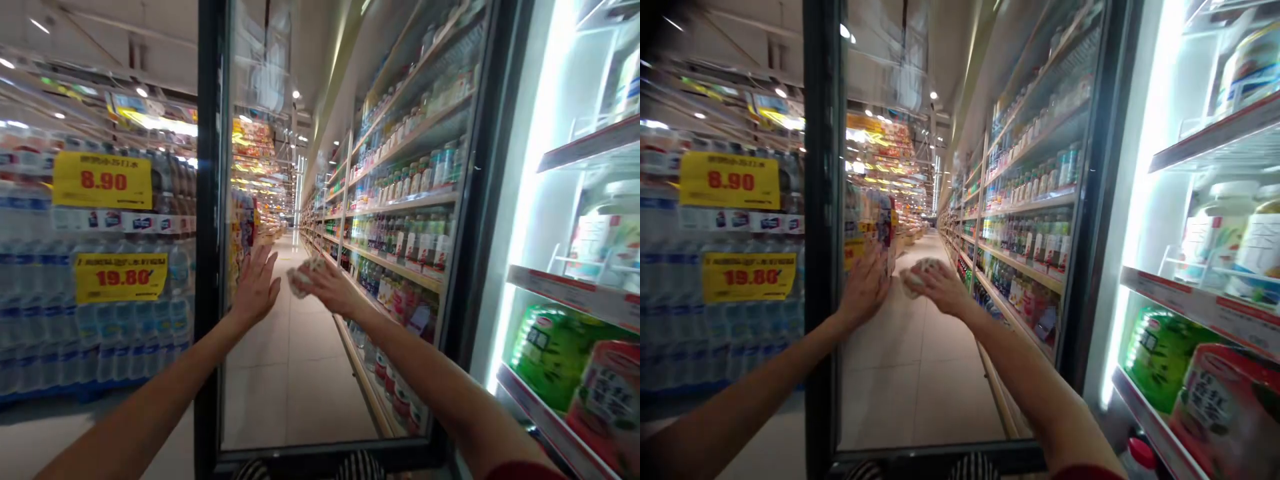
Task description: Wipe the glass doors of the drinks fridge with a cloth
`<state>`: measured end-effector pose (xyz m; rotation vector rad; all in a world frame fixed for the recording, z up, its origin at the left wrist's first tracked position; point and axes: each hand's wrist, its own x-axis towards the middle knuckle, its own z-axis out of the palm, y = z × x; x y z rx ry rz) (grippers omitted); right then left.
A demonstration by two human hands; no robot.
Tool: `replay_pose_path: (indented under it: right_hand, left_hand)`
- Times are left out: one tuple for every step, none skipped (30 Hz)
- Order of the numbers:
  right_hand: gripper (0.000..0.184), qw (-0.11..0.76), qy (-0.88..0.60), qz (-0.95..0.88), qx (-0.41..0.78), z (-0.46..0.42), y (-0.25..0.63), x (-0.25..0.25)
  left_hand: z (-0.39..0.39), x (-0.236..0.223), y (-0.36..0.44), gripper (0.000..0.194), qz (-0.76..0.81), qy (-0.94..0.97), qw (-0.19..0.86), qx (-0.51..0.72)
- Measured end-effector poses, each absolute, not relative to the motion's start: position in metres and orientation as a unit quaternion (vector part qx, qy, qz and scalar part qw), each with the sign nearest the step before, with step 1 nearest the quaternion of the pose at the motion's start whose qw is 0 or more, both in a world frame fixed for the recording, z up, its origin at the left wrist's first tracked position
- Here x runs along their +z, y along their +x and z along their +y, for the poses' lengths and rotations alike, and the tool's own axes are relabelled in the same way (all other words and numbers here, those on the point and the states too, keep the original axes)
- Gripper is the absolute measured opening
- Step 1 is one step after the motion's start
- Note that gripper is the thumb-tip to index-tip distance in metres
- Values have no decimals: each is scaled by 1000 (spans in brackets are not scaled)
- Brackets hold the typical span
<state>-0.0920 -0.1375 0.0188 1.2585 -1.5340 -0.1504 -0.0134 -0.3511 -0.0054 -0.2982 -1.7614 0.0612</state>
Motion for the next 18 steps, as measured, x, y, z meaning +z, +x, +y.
replay_pose_path:
  right_hand:
    - [46,570,468,-676,-14,-131,-94,23]
    - [47,596,388,-702,46,-126,-96,29]
    - [47,613,316,-718,98,-123,-97,33]
    - [47,621,269,-725,130,-120,-99,34]
    - [46,622,259,-727,135,-118,-99,30]
    - [45,617,284,-725,115,-117,-100,23]
    - [44,606,334,-719,76,-115,-100,14]
    - [43,589,391,-706,28,-111,-100,5]
    - [43,575,436,-692,-11,-105,-102,-3]
    - [44,571,454,-684,-30,-98,-105,-6]
    - [46,582,437,-685,-20,-89,-109,-6]
    - [47,607,387,-694,19,-79,-114,-1]
    - [49,636,311,-702,79,-69,-120,5]
    - [50,659,230,-702,142,-61,-124,11]
    - [51,674,166,-695,190,-54,-127,15]
    - [52,681,133,-688,212,-50,-129,15]
    - [51,683,137,-687,206,-48,-128,10]
    - [51,681,176,-689,173,-48,-127,2]
  left_hand:
    - [-346,-8,-17,54,-771,-136,622,28]
    - [-342,-10,-22,54,-774,-138,617,27]
    - [-337,-13,-26,54,-778,-138,612,22]
    - [-333,-16,-29,54,-783,-137,607,18]
    - [-329,-18,-32,54,-787,-134,602,15]
    - [-325,-21,-35,54,-790,-131,599,14]
    - [-322,-23,-37,54,-793,-127,596,14]
    - [-319,-25,-38,55,-794,-123,595,15]
    - [-318,-27,-39,56,-795,-120,595,18]
    - [-316,-28,-40,56,-795,-116,595,22]
    - [-315,-29,-41,57,-794,-111,597,27]
    - [-315,-29,-41,57,-792,-108,600,31]
    - [-314,-30,-42,57,-790,-103,603,37]
    - [-313,-30,-42,57,-788,-99,607,40]
    - [-311,-31,-42,58,-785,-94,611,43]
    - [-309,-31,-43,59,-783,-91,614,43]
    - [-307,-32,-43,61,-782,-91,615,45]
    - [-305,-33,-43,62,-783,-96,613,46]
